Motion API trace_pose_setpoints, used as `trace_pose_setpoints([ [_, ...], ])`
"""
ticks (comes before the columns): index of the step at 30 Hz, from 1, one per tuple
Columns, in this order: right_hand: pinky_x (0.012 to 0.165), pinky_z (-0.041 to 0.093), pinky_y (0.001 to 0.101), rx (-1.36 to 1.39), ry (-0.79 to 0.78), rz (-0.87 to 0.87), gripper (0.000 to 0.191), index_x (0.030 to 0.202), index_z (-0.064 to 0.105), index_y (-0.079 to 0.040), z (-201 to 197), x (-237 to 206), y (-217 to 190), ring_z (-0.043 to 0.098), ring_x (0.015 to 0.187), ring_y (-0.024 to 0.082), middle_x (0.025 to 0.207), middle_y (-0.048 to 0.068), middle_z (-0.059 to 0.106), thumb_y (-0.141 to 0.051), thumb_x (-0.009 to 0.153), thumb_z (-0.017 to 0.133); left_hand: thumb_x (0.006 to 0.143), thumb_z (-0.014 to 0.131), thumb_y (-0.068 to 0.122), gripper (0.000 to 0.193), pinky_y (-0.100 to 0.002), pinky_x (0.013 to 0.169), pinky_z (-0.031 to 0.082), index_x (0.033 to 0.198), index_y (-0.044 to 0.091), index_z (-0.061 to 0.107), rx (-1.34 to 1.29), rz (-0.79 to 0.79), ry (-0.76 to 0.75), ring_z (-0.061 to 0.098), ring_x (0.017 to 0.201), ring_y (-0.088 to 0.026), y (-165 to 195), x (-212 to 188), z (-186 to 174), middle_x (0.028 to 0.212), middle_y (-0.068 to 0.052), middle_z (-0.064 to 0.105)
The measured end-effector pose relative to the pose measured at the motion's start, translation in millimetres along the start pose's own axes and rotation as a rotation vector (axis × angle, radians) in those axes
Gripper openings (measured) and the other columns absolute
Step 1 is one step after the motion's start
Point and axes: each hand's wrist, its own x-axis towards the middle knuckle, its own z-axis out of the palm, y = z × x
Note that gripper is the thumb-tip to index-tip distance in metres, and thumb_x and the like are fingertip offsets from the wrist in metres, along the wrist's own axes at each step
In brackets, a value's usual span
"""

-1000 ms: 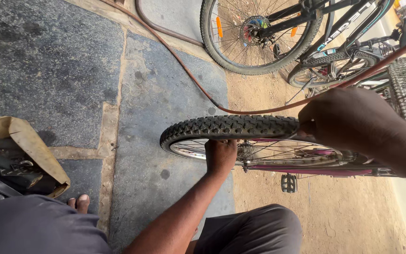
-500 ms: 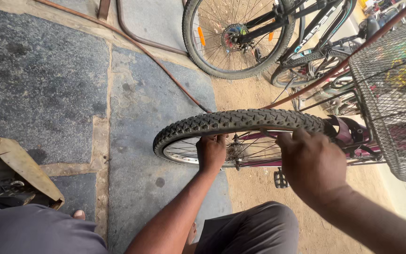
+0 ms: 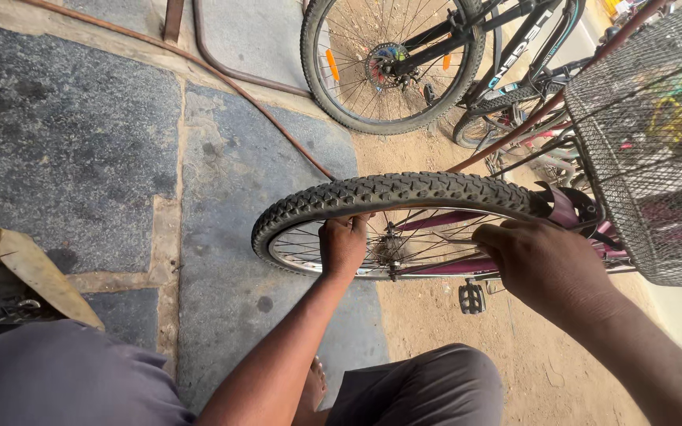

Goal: The person pries the tire off the rim of a bicycle wheel using a tire lever and their hands.

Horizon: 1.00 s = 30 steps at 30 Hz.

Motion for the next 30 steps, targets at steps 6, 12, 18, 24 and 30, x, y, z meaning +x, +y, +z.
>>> trace_pose_setpoints([
  [6,0.074,0.060,0.0331,-0.195,0.251,-0.075,0.027,0.122,0.070,-0.029,-34,-6,12,0.064,0.096,0.018,0.103,0.000,0.073,-0.028,0.105,0.048,0.098,0.067,0.036,0.031,-0.044,0.072,0.056,0.091,0.008,0.077,0.036,0.256,0.056,0.074,0.086,-0.036,11,-3,21,0.089,-0.013,0.077],
  [12,0.091,0.048,0.0332,-0.636,0.061,-0.199,0.017,0.114,0.067,-0.019,-76,29,-4,0.059,0.109,0.021,0.102,0.001,0.073,-0.027,0.102,0.058,0.103,0.059,0.034,0.030,-0.044,0.075,0.056,0.098,0.009,0.075,0.016,0.271,-0.016,0.075,0.089,-0.034,6,-1,16,0.092,-0.010,0.078],
  [18,0.096,0.047,0.0323,-0.877,0.015,-0.403,0.018,0.102,0.067,-0.016,-86,65,-17,0.062,0.106,0.019,0.102,0.000,0.071,-0.024,0.088,0.075,0.105,0.056,0.037,0.034,-0.042,0.075,0.058,0.099,0.010,0.076,-0.058,0.269,-0.067,0.076,0.090,-0.031,3,-1,13,0.093,-0.009,0.079],
  [24,0.075,0.061,0.0272,-0.788,-0.186,-0.447,0.016,0.093,0.070,-0.014,-91,116,-13,0.073,0.080,0.013,0.087,0.002,0.073,-0.026,0.102,0.064,0.105,0.058,0.036,0.035,-0.042,0.071,0.057,0.094,0.009,0.077,-0.049,0.231,-0.085,0.076,0.083,-0.032,-2,-1,14,0.087,-0.010,0.079],
  [30,0.085,0.056,0.0299,-0.708,-0.170,-0.487,0.016,0.094,0.072,-0.022,-88,119,-11,0.068,0.090,0.013,0.089,-0.002,0.073,-0.032,0.100,0.062,0.102,0.063,0.027,0.029,-0.047,0.066,0.054,0.086,0.005,0.072,0.001,0.268,0.009,0.071,0.078,-0.038,-7,-3,21,0.080,-0.015,0.074],
])
